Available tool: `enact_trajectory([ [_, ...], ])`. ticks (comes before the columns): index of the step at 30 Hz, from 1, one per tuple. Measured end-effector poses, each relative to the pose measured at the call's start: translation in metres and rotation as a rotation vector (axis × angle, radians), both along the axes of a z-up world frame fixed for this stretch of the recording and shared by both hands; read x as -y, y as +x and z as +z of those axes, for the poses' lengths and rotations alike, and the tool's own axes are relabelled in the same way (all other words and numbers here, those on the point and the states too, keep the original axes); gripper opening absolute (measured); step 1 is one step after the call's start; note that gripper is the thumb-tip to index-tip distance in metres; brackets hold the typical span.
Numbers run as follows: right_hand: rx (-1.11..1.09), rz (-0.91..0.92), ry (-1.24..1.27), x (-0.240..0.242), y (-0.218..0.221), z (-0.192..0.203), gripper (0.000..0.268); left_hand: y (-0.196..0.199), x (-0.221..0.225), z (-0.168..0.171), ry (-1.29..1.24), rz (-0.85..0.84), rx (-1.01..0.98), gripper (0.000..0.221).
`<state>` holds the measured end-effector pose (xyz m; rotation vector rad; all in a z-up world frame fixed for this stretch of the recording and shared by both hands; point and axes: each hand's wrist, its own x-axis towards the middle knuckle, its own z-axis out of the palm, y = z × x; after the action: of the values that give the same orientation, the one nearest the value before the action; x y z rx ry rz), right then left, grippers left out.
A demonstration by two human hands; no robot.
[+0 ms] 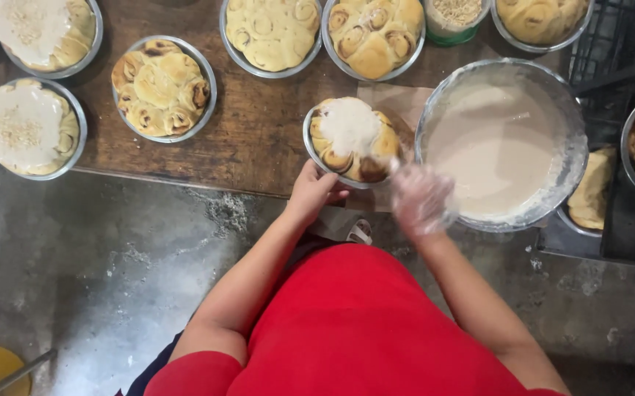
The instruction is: The person spreads frosting onto pastries with a gloved hand and sprinkles nuts over them from a container before setting them back on the table.
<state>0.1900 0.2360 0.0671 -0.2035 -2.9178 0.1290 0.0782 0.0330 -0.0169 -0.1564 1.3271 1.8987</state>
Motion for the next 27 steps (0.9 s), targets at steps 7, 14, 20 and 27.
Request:
enact_trajectory([
  [7, -0.120, 0.047, 0.139, -0.009, -0.020, 0.005, 0.030, -0.002, 0.006, 0.008, -0.050, -0.044, -0.024, 0.043],
  [14, -0.122, 0.258, -0.058, 0.020, -0.005, 0.029, 0.035, -0.007, -0.001, 0.001, -0.035, 0.014, 0.043, 0.043],
  [20, -0.118, 0.083, 0.086, -0.002, -0.029, 0.034, 0.030, -0.018, 0.006, 0.005, -0.045, -0.007, 0.045, 0.040],
  [27, -0.097, 0.299, 0.029, 0.010, 0.021, 0.035, 0.025, -0.038, 0.026, 0.009, -0.155, -0.073, 0.077, 0.037],
])
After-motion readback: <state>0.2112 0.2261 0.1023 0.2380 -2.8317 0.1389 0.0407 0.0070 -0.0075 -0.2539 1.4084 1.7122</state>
